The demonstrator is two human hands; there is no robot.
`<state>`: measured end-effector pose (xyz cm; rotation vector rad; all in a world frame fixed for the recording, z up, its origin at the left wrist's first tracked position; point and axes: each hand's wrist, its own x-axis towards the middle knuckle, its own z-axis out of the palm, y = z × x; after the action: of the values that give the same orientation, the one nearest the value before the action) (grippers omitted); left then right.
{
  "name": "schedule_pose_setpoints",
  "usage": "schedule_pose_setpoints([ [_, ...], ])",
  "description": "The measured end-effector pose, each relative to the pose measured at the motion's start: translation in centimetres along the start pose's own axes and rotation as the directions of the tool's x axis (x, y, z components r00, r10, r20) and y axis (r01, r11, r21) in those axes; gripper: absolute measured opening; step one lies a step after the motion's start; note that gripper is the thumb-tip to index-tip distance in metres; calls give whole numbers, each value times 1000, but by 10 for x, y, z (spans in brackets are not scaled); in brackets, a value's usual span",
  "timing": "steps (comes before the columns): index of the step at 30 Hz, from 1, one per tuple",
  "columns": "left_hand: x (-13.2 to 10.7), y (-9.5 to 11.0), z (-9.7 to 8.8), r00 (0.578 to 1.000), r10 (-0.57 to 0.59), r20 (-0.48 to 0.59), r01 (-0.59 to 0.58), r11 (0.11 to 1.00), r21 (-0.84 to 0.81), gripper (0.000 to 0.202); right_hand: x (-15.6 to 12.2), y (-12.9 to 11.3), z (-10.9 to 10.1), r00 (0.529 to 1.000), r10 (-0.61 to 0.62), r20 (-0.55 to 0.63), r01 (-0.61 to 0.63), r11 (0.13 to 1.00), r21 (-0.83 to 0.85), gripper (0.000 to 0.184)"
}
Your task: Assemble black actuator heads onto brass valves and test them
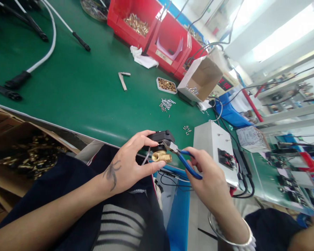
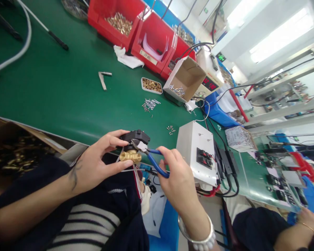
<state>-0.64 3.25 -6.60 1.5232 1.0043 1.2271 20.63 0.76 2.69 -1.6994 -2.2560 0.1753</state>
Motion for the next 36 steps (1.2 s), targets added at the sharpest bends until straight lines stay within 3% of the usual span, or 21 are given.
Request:
schedule_pose_setpoints([
  [2,0,0,0,1000,21,-3,-21,1000,17,32,2,0,-3,993,43,-109,-42,999,16,24],
  [5,0,0,-1,998,60,-9,-60,997,44,31,2,1,-5,894,156,-420,-115,986,122,24],
  [7,1,0,-1,997,80,-13,-79,995,63,31,4,3,-2,938,104,-330,-74,992,103,24],
  [9,2,-1,-2,995,95,-14,-93,993,79,30,7,4,0,999,-8,-44,10,999,35,28],
  [11,2,-1,-1,994,111,-15,-109,990,94,31,9,4,-1,994,-41,103,41,999,5,29],
  [13,2,-2,-1,990,138,-15,-136,985,106,31,9,2,-4,998,30,-61,-30,1000,1,24],
  [15,2,-3,0,986,167,-16,-164,979,117,31,9,0,-6,958,99,-269,-101,995,8,22],
  [16,2,-3,0,984,178,-20,-174,977,120,31,9,0,-5,955,91,-284,-96,995,-2,22],
  [18,2,-3,-1,983,180,-33,-174,977,122,31,10,1,-4,992,12,-124,-17,999,-37,24],
  [20,2,-4,-1,984,170,-43,-164,979,121,32,10,3,-3,996,-56,76,59,997,-40,27],
  [21,2,-4,-1,984,170,-43,-164,979,120,32,10,4,-3,996,-46,78,49,998,-33,26],
  [23,2,-5,-2,983,179,-40,-174,978,117,32,8,5,-2,989,49,-140,-48,999,6,22],
  [25,3,-5,-1,981,189,-41,-183,977,112,32,5,6,-1,913,128,-387,-111,992,65,21],
  [26,3,-5,-1,981,189,-46,-183,977,111,32,5,7,0,908,121,-402,-103,992,66,23],
  [27,2,-5,-1,981,185,-52,-179,978,112,32,5,7,1,940,86,-330,-74,996,49,26],
  [29,2,-5,-1,984,172,-56,-164,980,115,32,7,7,2,999,-19,-39,18,1000,-5,31],
  [30,2,-5,-1,985,166,-55,-159,981,115,32,9,6,1,997,-47,65,48,999,-21,31],
  [31,2,-6,-1,985,164,-53,-157,981,115,32,9,4,0,996,-46,81,49,998,-30,29],
  [33,2,-6,-1,983,178,-48,-172,979,112,32,10,2,-3,989,24,-149,-27,999,-18,22],
  [34,2,-6,-1,981,190,-48,-184,977,111,32,10,1,-3,955,68,-288,-70,998,4,21],
  [36,3,-6,0,977,206,-50,-200,973,117,32,10,0,-3,925,93,-369,-91,996,24,22],
])
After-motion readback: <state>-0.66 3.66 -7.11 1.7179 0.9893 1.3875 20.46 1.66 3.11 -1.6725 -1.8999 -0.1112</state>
